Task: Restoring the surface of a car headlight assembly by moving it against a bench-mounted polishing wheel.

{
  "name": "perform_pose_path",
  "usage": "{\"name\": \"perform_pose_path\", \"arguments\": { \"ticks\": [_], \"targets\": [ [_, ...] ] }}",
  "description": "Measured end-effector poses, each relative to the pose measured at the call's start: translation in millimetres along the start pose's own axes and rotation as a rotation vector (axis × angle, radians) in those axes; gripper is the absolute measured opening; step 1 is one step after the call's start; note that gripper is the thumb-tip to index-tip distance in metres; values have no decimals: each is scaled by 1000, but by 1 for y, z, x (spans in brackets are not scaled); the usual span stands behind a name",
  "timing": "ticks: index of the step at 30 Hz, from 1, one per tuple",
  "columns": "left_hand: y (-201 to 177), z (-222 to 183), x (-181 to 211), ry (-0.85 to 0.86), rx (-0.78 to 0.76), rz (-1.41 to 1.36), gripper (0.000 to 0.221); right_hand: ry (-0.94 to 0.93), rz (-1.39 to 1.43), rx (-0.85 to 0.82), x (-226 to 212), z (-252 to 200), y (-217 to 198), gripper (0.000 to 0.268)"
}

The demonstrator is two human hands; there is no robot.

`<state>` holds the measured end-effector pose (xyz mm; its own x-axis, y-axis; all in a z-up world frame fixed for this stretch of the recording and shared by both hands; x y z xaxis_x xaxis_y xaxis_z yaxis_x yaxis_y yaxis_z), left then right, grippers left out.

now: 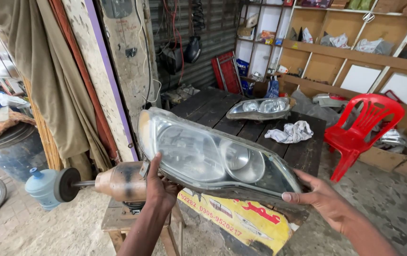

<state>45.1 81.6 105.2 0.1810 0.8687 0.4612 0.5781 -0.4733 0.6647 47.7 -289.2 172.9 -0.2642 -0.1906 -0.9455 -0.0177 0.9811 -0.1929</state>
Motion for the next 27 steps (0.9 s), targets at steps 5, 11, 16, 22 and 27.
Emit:
{"name": "perform_pose_path", "arguments": {
  "ticks": [5,11,16,22,27],
  "targets": [
    [-16,9,8,-9,-5,-6,76,8,-51,-4,2,-2,13,107],
    [-31,13,15,1,-29,14,69,-12,-36,14,-7,-21,33,101],
    [-35,10,17,4,-19,27,70,-22,-49,17,-15,-32,39,99],
    [-41,5,11,22,23,29,82,-13,-118,-21,-7,-27,25,114],
    [-53,49,-3,-6,-143,-47,106,-256,14,-59,9,-10,7,90]
  ]
}}
Point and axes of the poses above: each hand's wrist, its own z-axis towards the middle knuckle, its own y-axis out of the palm, x = y × z, the point moved 10 cm from there along z, towards the middle knuckle, and after that the axes turned 12 degrees about -y, right-handed, at the moved point
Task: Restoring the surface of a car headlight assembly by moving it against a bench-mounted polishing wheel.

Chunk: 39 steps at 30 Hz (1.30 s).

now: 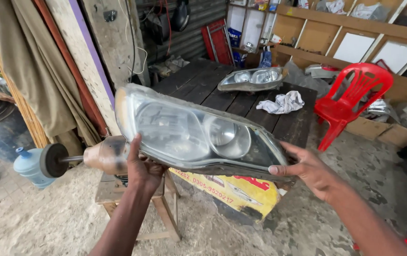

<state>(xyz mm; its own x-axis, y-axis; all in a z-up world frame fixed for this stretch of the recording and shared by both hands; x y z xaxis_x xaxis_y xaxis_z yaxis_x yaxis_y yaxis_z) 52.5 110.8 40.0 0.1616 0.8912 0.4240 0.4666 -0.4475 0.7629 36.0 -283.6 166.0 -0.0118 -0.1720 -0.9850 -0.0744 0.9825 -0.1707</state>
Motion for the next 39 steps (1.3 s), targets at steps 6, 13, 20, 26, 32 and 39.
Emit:
{"name": "perform_pose_path", "arguments": {
  "ticks": [6,13,20,26,32,39],
  "targets": [
    [38,-66,-10,39,125,-22,78,249,-122,11,-15,-17,-1,97],
    [43,-72,-21,16,166,-11,85,302,-121,45,-9,-19,-13,106],
    [41,-76,-25,21,174,-2,96,295,-142,39,-16,-21,-10,99],
    [42,-71,-24,13,144,-17,92,245,-250,32,-9,-10,-20,102],
    [29,-66,-23,18,208,24,96,214,-134,-8,0,-10,-17,104],
    [23,-23,-23,21,-31,-27,113,20,-3,1,12,0,-32,91]
  ]
}}
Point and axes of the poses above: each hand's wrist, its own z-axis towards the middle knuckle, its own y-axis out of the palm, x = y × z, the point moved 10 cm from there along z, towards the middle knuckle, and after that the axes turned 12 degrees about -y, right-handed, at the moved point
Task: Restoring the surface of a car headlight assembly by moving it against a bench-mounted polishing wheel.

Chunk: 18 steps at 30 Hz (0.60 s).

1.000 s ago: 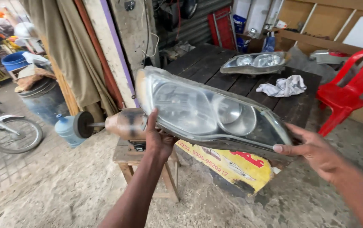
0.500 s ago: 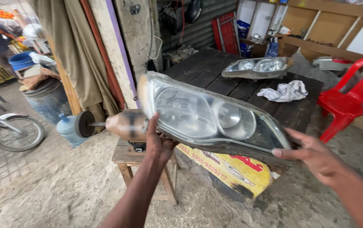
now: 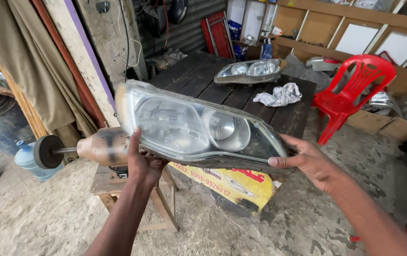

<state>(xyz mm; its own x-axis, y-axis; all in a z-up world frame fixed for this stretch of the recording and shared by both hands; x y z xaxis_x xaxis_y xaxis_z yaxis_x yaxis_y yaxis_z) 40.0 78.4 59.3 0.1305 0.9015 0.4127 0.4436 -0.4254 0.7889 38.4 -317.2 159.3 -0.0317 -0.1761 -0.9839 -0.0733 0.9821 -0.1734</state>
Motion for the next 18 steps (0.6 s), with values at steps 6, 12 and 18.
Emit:
{"name": "perform_pose_path", "arguments": {
  "ticks": [6,12,18],
  "targets": [
    [6,-12,-10,-18,4,20,113,11,-10,-1,15,0,-7,87],
    [18,-48,-11,-15,235,69,90,245,-137,-9,-13,-23,13,104],
    [11,-44,-17,-38,234,56,92,253,-118,-10,-3,-19,9,103]
  ]
}}
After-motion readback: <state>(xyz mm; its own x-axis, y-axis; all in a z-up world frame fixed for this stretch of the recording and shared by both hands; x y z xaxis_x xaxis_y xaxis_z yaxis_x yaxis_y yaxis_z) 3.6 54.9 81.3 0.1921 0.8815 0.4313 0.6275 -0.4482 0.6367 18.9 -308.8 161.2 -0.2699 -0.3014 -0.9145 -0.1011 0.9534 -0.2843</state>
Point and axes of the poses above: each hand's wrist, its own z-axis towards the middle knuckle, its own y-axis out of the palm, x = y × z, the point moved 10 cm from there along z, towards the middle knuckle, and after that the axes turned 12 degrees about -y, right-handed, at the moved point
